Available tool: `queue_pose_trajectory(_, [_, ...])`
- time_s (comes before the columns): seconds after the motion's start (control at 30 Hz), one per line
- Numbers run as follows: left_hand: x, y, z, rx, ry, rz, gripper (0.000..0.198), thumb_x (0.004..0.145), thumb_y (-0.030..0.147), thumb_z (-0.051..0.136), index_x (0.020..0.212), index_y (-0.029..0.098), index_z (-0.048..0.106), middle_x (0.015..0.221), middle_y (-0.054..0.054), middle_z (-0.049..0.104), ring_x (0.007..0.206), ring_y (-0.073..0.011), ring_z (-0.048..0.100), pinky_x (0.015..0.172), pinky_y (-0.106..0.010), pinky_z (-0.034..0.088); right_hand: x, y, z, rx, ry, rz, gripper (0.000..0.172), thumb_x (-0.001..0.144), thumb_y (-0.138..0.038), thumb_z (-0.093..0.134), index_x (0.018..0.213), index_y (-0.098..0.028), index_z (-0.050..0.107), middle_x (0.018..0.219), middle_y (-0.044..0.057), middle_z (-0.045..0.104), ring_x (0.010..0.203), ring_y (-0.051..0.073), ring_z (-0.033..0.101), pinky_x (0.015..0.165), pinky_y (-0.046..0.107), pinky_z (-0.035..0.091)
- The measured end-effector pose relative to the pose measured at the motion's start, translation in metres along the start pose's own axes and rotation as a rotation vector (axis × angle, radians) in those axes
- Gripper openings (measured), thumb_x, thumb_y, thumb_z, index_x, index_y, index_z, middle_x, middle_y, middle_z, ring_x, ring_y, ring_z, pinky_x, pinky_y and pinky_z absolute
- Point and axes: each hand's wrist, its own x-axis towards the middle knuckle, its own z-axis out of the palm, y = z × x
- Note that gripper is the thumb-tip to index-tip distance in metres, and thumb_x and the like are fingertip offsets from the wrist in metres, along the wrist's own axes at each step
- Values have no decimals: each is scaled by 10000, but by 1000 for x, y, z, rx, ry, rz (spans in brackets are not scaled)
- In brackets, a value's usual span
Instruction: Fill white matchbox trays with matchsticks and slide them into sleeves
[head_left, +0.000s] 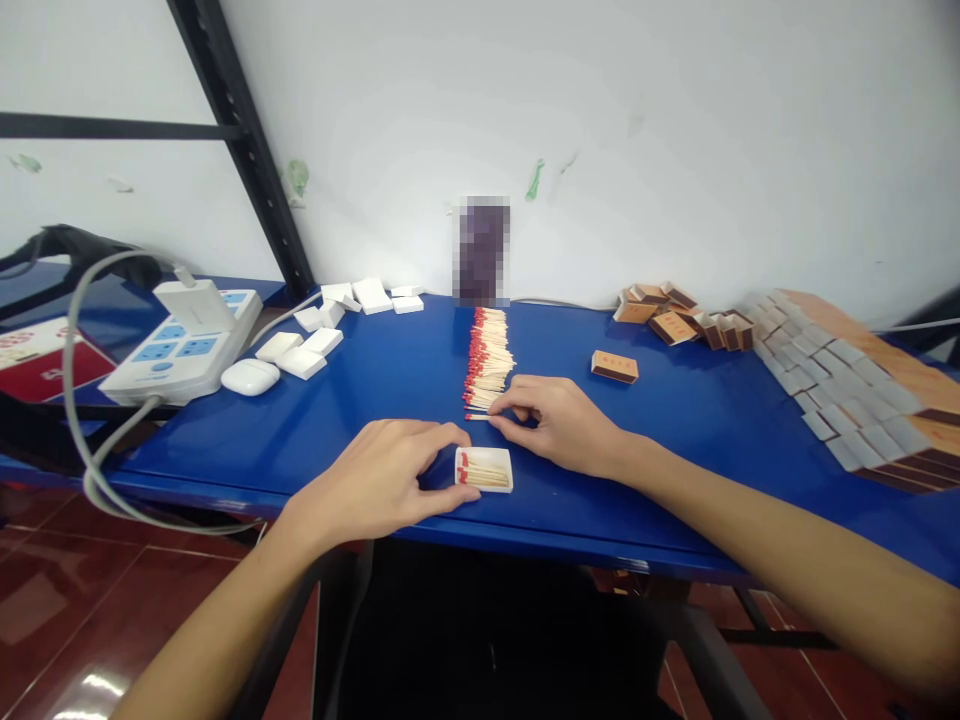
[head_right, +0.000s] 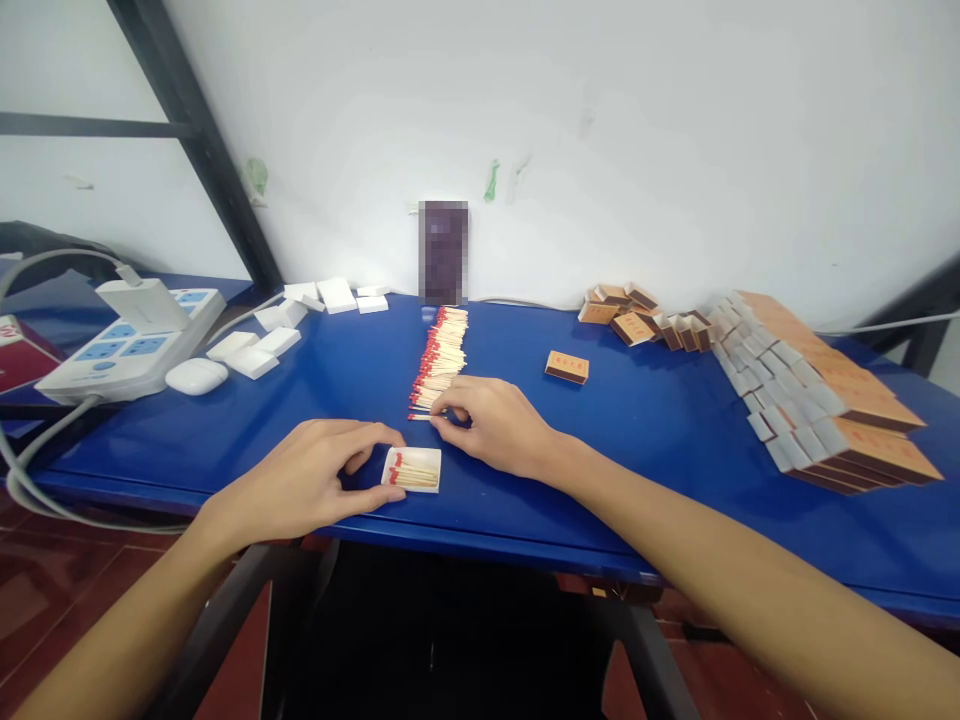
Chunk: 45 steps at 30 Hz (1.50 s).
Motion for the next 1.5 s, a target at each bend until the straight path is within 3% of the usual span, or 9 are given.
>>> queue_pose_trajectory(0.2, [0, -1, 2, 7, 1, -6, 382, 898, 569, 568, 1113, 256, 606, 670, 52, 484, 605, -141, 487, 594, -247, 324, 0, -3, 0, 27, -11, 9, 87, 839, -189, 631, 785, -169, 696, 636, -28, 507, 583, 94, 457, 572, 222, 333])
queue_pose_trajectory(0.37, [0, -2, 3, 14, 10, 4, 373, 898, 560, 574, 1104, 251, 599, 668, 52, 481, 601, -142, 484, 597, -247, 324, 0, -4, 1, 9, 41, 75, 158, 902, -249, 575, 908, -166, 709, 619, -30, 500, 573, 102, 448, 570, 238, 319])
queue_pose_trajectory(0.63, [0, 0, 1, 12, 10, 12, 358, 893, 546, 589, 1081, 243, 608, 673, 50, 491, 601, -140, 487, 594, -244, 327, -1, -4, 1, -38, -25, 49, 220, 929, -229, 540, 924, -183, 754, 651, -7, 549, 607, 114, 477, 587, 251, 318])
queue_pose_trajectory(0.93, [0, 0, 1, 9, 23, 24, 365, 893, 551, 586, 1084, 241, 617, 681, 45, 516, 596, -139, 504, 591, -247, 342, -2, -4, 0, 67, -38, -13, 182, 891, -184, 577, 922, -176, 757, 655, -12, 552, 599, 104, 492, 582, 232, 343])
queue_pose_trajectory(1.27, [0, -1, 2, 17, 20, 22, 364, 890, 550, 593, 1085, 243, 608, 673, 51, 500, 600, -140, 503, 596, -251, 345, -1, -2, 1, -24, -9, 83, 248, 917, -208, 537, 1043, -164, 747, 646, -2, 558, 598, 122, 488, 598, 254, 340])
queue_pose_trajectory(1.5, [1, -1, 2, 15, 20, 17, 373, 890, 557, 588, 1095, 247, 610, 672, 53, 492, 602, -140, 498, 598, -252, 348, -1, -1, 1, -27, -10, 48, 247, 917, -204, 531, 1021, -185, 754, 650, 0, 563, 614, 126, 495, 606, 252, 344])
